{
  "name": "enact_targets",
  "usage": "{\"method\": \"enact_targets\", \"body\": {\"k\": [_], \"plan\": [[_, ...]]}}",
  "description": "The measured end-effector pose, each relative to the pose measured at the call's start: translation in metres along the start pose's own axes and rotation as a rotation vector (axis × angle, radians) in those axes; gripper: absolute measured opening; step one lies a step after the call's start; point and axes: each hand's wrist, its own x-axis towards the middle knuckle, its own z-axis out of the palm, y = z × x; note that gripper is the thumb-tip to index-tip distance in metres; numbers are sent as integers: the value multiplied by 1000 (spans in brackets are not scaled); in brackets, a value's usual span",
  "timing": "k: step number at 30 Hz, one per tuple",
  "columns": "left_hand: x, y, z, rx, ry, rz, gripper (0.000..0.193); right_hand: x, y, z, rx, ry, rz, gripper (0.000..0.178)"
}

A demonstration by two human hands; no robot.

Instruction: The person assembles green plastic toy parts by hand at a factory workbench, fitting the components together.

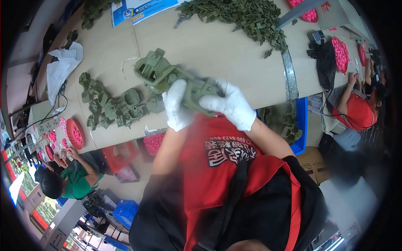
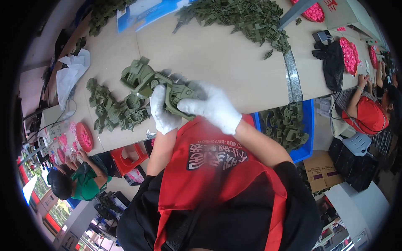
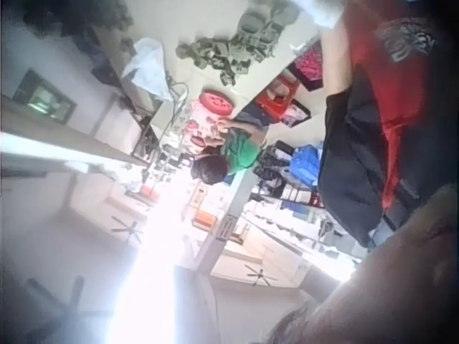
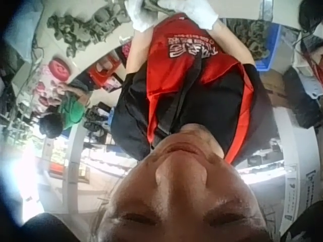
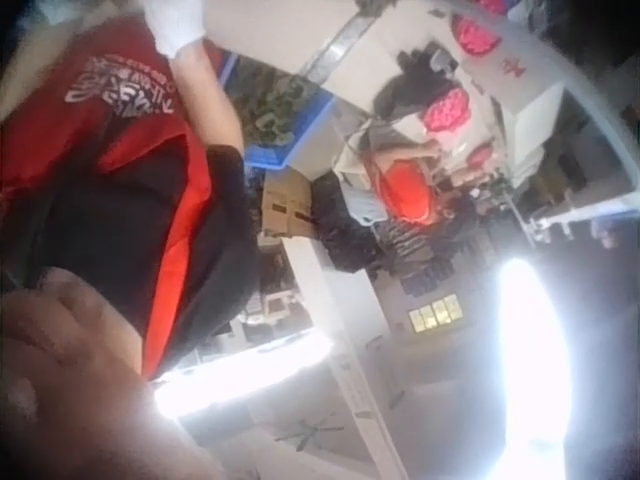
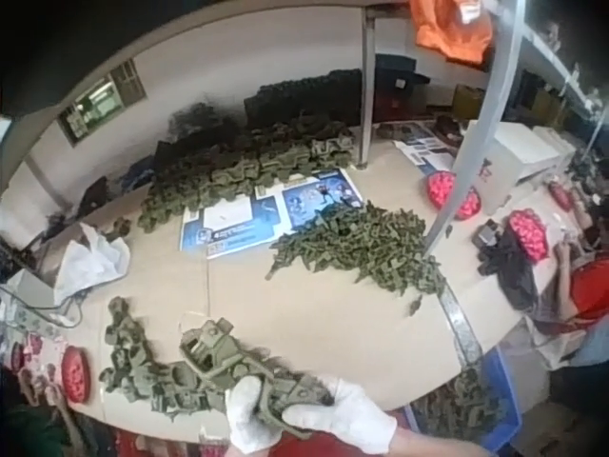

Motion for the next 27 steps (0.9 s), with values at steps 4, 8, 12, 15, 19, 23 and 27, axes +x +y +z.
{"method": "enact_targets", "body": {"k": [4,8,12,15,19,23,27], "plan": [[-28,49,-33,1150,-532,-242,19,1,-10,-41,-553,137,-118,70],[-37,101,42,1519,-312,86,60,-6,-36,-36,-1169,-74,-200,69],[6,85,46,1388,-645,-546,86,-12,-52,-18,-1006,-160,-54,68],[-18,51,10,1128,-604,-439,88,-17,-24,-38,-625,-136,86,65],[-29,51,22,1297,-546,-439,75,-30,-4,-31,-257,-115,8,51],[-32,47,24,1193,-423,-390,63,-28,2,-22,-218,-33,3,49],[-34,40,20,984,-365,-549,59,-29,5,-20,-280,45,16,39]]}}
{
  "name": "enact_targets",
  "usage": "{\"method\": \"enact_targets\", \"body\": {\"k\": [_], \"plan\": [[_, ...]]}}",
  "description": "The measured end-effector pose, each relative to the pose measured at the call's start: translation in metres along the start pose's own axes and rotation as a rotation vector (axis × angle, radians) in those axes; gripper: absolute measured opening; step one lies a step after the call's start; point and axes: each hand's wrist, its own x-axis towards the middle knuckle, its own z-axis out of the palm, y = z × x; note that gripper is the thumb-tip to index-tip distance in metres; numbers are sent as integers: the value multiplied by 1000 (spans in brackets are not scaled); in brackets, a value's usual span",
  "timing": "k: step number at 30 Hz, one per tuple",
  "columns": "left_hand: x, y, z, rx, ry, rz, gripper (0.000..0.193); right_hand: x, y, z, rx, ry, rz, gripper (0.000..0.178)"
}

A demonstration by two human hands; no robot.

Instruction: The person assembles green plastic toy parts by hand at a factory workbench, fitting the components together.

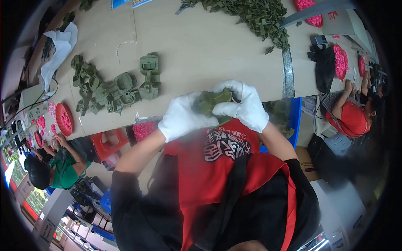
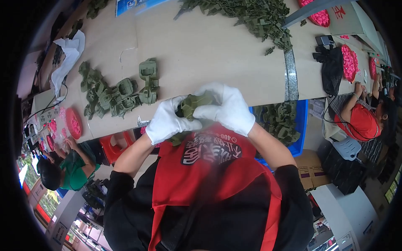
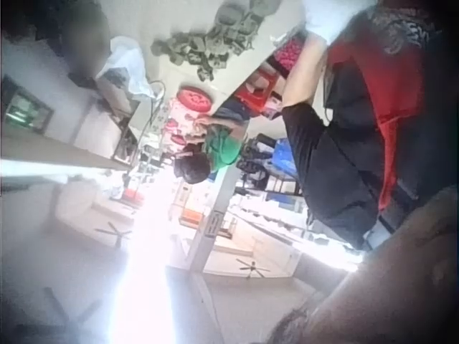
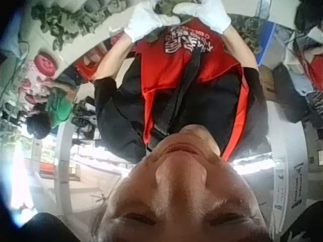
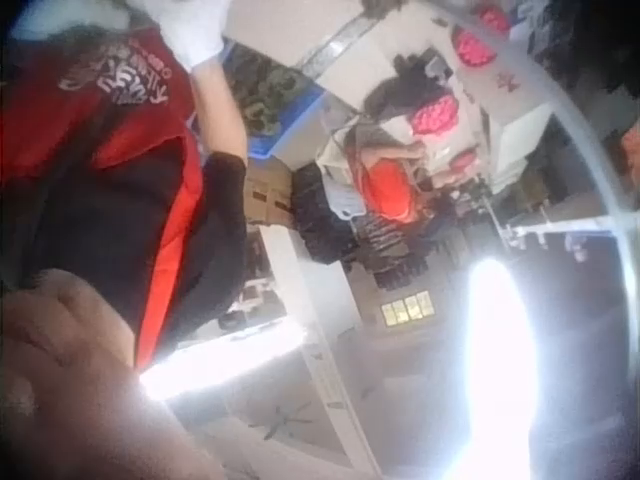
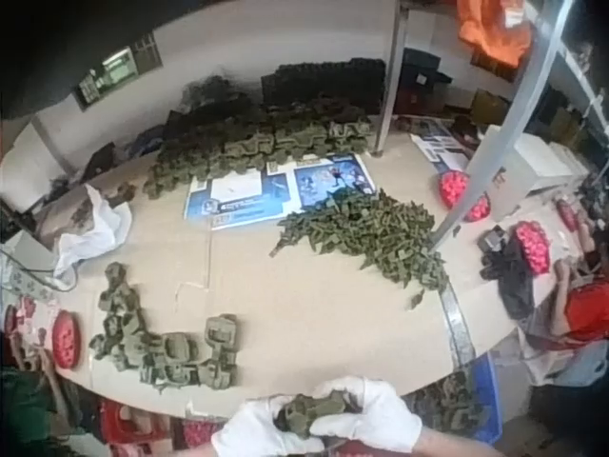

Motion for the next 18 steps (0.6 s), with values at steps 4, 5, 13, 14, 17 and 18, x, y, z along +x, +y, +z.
{"method": "enact_targets", "body": {"k": [4,5,13,14,17,18], "plan": [[27,4,-16,-23,-128,-194,55,23,18,-18,128,-20,64,35],[27,17,-24,252,-84,-163,72,22,23,-24,136,49,67,35],[-11,-4,-24,-562,153,-142,91,2,34,-64,234,152,107,40],[-9,-11,-22,-491,172,-103,90,1,28,-63,232,152,110,40],[-7,-30,-9,-288,256,-32,86,8,-13,-48,-516,137,-38,56],[-5,-31,-5,-149,282,9,83,10,-22,-35,-694,110,-151,61]]}}
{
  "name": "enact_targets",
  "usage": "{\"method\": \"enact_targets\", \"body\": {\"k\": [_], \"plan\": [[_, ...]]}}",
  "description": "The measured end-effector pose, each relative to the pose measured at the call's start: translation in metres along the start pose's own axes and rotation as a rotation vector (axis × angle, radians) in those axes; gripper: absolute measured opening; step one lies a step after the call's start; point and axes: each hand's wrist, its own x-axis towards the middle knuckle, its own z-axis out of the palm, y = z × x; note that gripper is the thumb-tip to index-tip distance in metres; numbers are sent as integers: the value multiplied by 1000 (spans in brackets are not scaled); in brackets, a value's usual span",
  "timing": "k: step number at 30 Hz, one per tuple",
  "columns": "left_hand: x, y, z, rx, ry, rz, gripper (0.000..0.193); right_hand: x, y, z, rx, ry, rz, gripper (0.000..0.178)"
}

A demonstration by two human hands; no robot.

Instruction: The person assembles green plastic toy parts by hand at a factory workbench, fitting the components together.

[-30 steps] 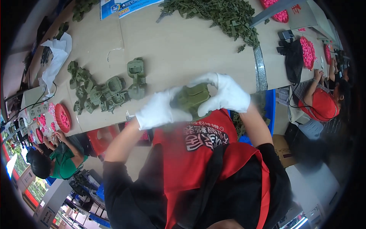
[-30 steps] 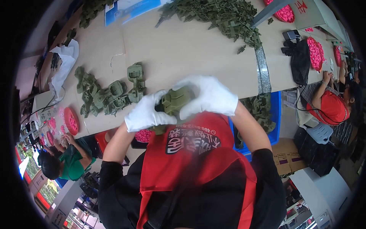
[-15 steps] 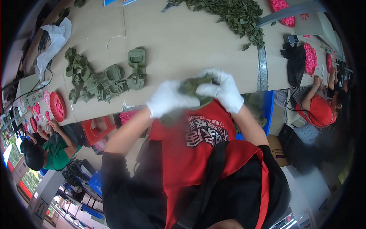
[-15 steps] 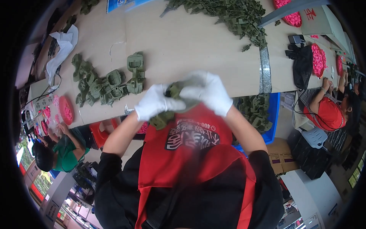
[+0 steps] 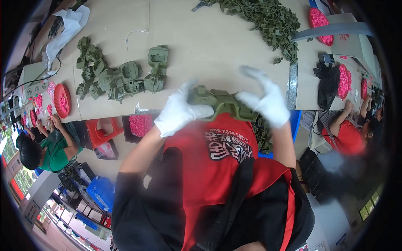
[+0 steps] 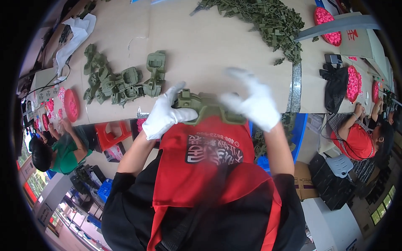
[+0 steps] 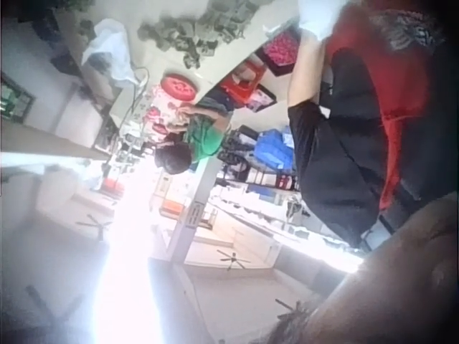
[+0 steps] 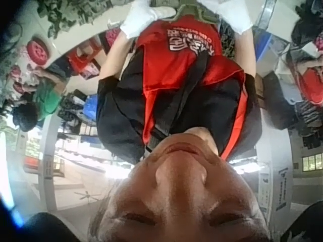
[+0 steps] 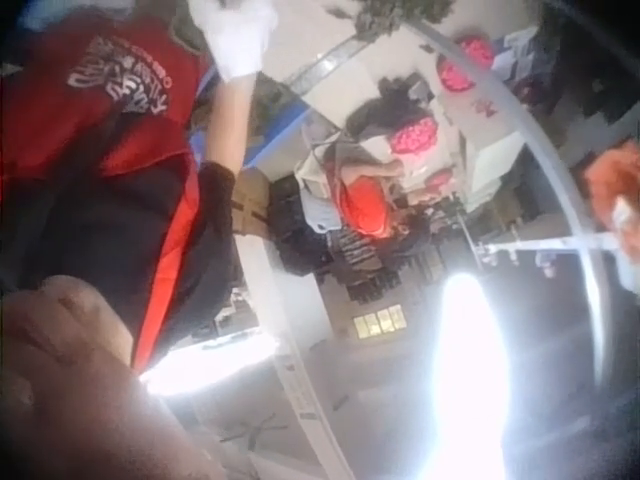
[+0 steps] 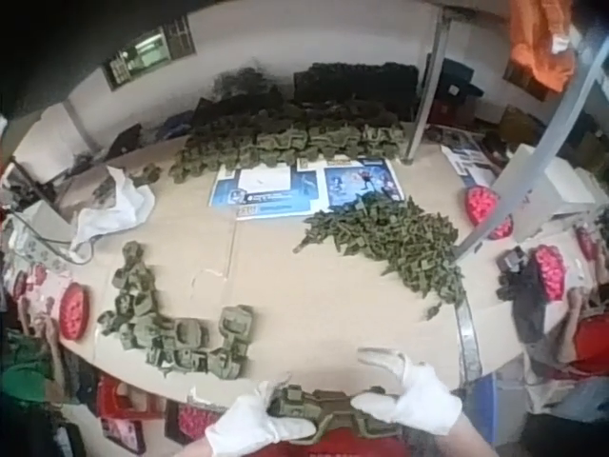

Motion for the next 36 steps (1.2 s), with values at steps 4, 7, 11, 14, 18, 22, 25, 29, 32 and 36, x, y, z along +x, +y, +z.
{"method": "enact_targets", "body": {"k": [4,7,11,14,18,22,25,29,32,36], "plan": [[-5,21,1,50,-143,-33,67,15,-42,43,-55,-420,31,56],[-8,15,-1,-25,-185,-74,64,13,-43,53,-179,-474,42,54],[-16,23,-1,-150,-182,-39,71,12,-7,40,63,-462,-59,56],[-11,6,7,342,-71,124,75,9,7,43,156,-500,55,54],[-14,7,7,264,-44,58,79,3,2,51,367,-466,260,47],[-15,3,10,233,-59,63,71,-3,-1,56,334,-439,232,43],[7,-2,6,150,-113,21,67,4,9,63,461,-391,390,43],[47,-7,7,-558,29,71,99,46,40,58,884,-156,365,33],[57,-34,28,-369,171,358,108,60,23,56,1092,52,290,32],[42,-4,52,-402,-141,69,68,67,26,51,1189,-37,166,47]]}}
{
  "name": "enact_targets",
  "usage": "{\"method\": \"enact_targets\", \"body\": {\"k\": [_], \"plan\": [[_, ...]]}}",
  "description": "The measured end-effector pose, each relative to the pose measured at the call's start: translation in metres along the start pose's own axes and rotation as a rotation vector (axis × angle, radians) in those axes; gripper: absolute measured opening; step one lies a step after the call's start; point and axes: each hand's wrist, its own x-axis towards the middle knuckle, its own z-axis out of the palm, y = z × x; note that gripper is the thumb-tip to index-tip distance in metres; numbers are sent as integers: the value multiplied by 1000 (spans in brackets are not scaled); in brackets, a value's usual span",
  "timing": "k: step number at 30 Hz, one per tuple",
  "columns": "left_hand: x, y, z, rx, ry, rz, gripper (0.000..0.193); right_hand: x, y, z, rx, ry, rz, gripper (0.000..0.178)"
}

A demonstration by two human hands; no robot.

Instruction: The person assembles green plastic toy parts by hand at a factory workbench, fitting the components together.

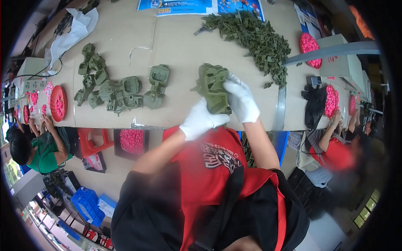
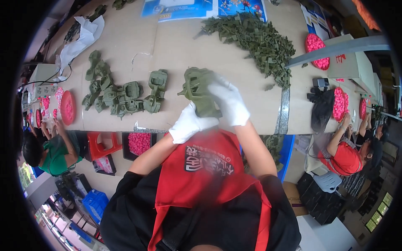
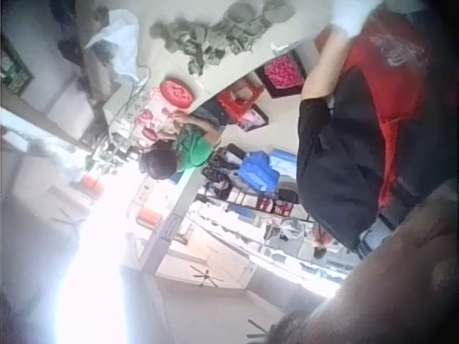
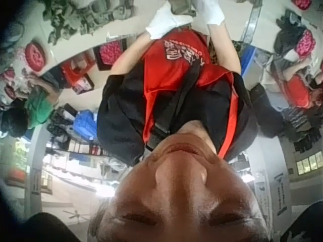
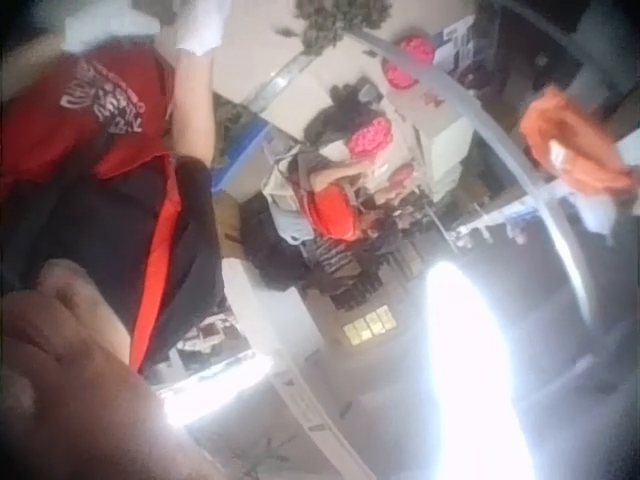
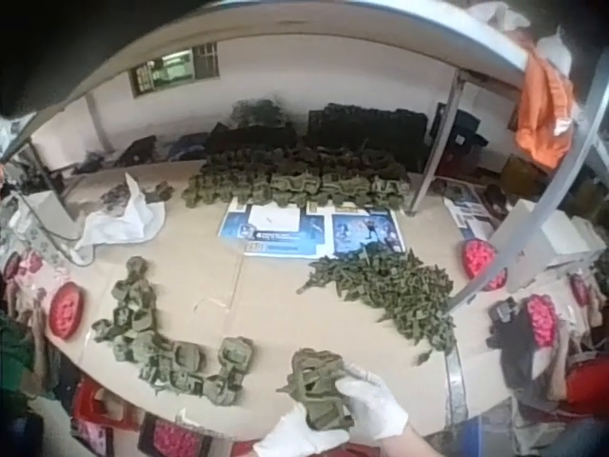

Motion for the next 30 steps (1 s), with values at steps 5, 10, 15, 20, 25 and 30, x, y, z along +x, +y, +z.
{"method": "enact_targets", "body": {"k": [5,10,15,20,25,30], "plan": [[-24,61,-23,829,33,-115,68,-3,-68,40,-766,-193,-199,66],[-34,73,-49,1087,-94,-38,71,-10,-58,66,-1059,-198,-67,46],[-33,52,-102,746,67,163,90,21,-28,57,-820,-70,-145,26],[-12,65,-155,645,179,210,90,76,-6,61,-442,3,-158,22],[32,83,-230,601,250,332,60,156,30,47,-35,-128,-42,73],[104,126,-324,739,520,707,49,243,110,22,-1189,305,-267,55]]}}
